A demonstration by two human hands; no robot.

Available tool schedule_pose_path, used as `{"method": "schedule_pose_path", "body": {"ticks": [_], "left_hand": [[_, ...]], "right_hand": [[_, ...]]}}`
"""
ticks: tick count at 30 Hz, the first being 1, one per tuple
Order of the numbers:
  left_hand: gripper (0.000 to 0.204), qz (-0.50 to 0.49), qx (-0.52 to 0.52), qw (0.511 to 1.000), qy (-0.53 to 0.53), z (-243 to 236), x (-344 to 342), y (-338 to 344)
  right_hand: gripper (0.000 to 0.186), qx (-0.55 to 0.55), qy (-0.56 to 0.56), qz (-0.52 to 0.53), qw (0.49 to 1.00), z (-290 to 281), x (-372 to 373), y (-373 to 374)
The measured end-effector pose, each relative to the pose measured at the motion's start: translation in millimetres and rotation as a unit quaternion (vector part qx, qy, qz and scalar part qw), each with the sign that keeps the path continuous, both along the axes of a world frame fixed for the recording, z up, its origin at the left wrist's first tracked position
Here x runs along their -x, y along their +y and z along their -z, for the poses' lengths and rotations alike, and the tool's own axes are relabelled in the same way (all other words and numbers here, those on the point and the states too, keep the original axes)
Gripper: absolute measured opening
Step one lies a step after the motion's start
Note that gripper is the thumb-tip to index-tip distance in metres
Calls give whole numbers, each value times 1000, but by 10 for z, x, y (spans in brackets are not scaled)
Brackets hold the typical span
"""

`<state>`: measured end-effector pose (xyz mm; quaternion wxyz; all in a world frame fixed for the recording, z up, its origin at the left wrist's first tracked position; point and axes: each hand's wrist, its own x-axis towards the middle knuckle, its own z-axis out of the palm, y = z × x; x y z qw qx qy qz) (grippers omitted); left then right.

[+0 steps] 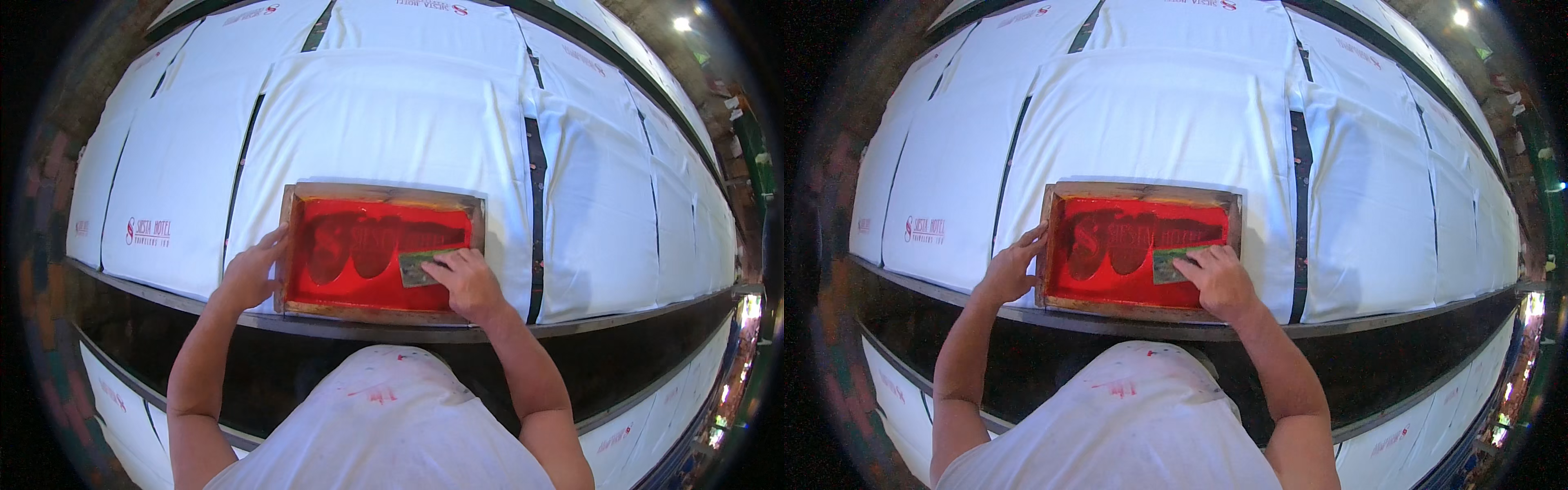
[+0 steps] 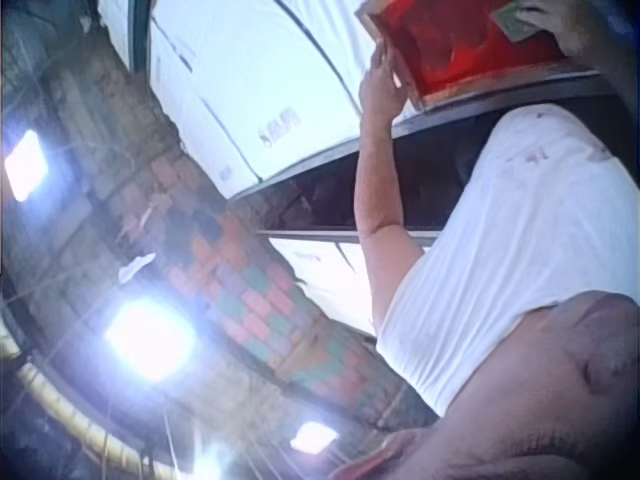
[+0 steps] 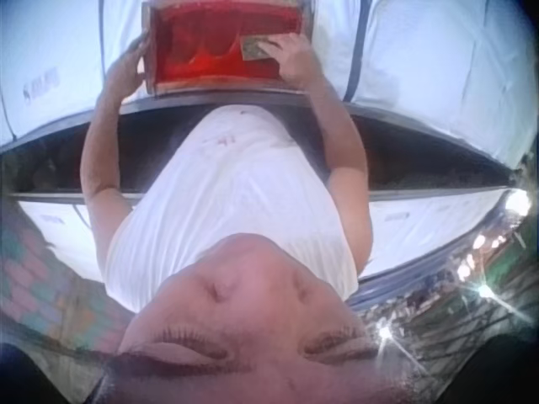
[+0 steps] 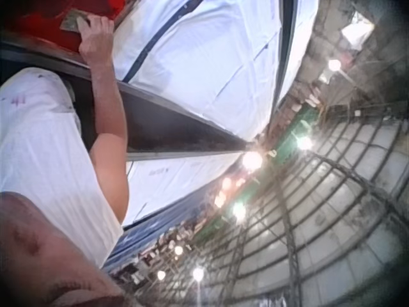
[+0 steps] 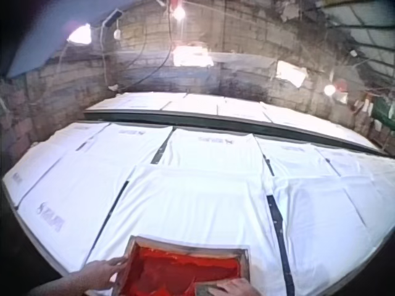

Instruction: The person repeatedly applies red ink to a screen-printing frame using a squeegee, spreading it evenly across the mesh. The person then lifts the frame to press the ink onto a white t-shirt below, repeating the process multiple times.

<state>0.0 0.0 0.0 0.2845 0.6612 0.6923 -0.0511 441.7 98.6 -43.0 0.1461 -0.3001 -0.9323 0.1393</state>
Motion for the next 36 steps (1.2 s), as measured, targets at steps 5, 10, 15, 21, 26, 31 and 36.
{"method": "schedule_pose_path", "body": {"ticks": [5,10,15,21,26,31,36], "left_hand": [[106,15,-20,999,-31,18,65,32],[105,55,-28,998,-6,52,118,26],[101,104,-106,988,37,39,187,20],[108,128,-89,988,-3,181,412,-24],[108,113,-77,990,-34,218,461,-27],[102,114,-97,988,-47,238,502,-37],[96,115,-117,985,-57,305,540,-58]], "right_hand": [[49,0,-9,26,1000,-118,21,-400],[48,54,1,139,989,-226,192,-505],[40,55,-23,392,918,-195,548,-329],[43,4,-80,437,896,46,1052,-323],[44,-6,-95,387,917,83,1737,-426],[44,-24,-83,304,949,106,2312,-554],[47,-33,-28,196,980,141,2538,-683]]}}
